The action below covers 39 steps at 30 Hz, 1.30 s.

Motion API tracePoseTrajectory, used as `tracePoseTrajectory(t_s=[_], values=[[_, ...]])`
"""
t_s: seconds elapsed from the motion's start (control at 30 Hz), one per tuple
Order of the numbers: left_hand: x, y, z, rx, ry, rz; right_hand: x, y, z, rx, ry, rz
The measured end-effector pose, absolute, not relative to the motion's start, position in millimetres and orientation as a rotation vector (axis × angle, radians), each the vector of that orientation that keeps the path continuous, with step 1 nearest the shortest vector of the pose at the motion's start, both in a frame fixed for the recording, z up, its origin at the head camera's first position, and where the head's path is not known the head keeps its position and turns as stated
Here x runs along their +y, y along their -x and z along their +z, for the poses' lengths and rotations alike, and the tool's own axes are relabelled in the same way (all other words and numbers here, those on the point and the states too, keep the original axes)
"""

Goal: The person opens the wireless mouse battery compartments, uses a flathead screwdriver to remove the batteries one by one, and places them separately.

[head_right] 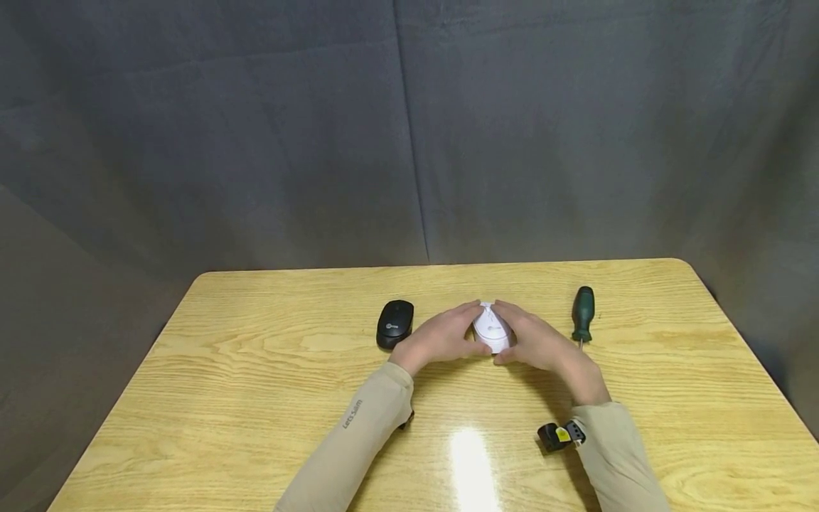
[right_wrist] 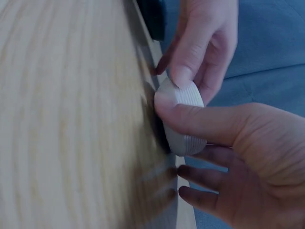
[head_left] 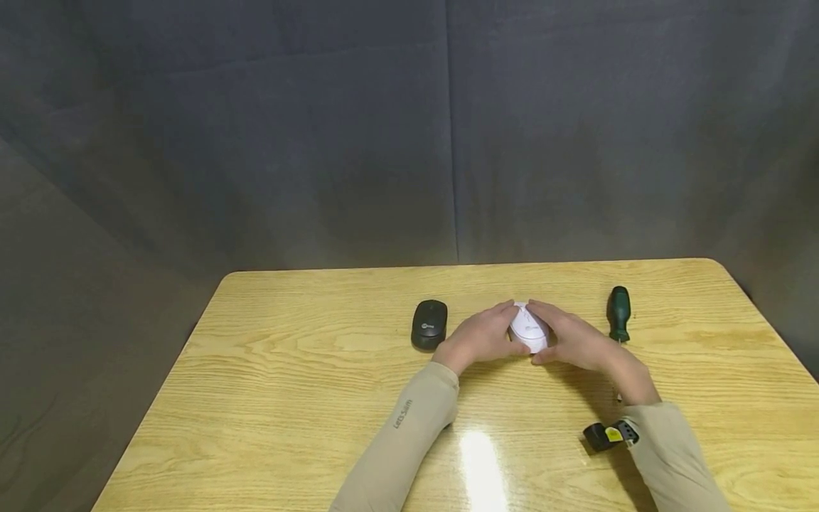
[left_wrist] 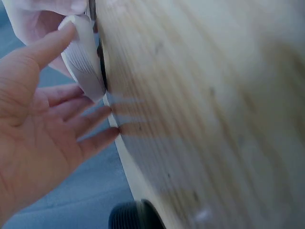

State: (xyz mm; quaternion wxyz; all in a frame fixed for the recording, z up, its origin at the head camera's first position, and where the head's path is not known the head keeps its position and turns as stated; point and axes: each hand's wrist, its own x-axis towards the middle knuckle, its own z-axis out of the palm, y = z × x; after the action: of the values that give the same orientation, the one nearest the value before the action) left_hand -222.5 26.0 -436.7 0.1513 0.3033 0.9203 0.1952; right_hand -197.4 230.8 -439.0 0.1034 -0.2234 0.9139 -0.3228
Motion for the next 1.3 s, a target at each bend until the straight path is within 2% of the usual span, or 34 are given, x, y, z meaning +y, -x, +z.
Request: tracePoseTrajectory(t_s=[0.33,0.57,0.93,1.3], values=[[19.8,225.9,-435.1,2.676,-0.939,0.753,239.2,196.5,-431.5,2.659,0.603,-1.142],[24.2,224.3,-430.6,2.766,-0.945,0.95,238.4,199.4,-431.3,2.475,0.398,-1.518],[23.3,223.0,-424.9,2.54,-0.441,1.507,229.1,201.3,-426.9,2.197,0.264,-1.904],[22.1,216.4,-420.5,2.253,-0.293,1.798,220.6,197.7,-421.0,2.206,0.244,-1.941]])
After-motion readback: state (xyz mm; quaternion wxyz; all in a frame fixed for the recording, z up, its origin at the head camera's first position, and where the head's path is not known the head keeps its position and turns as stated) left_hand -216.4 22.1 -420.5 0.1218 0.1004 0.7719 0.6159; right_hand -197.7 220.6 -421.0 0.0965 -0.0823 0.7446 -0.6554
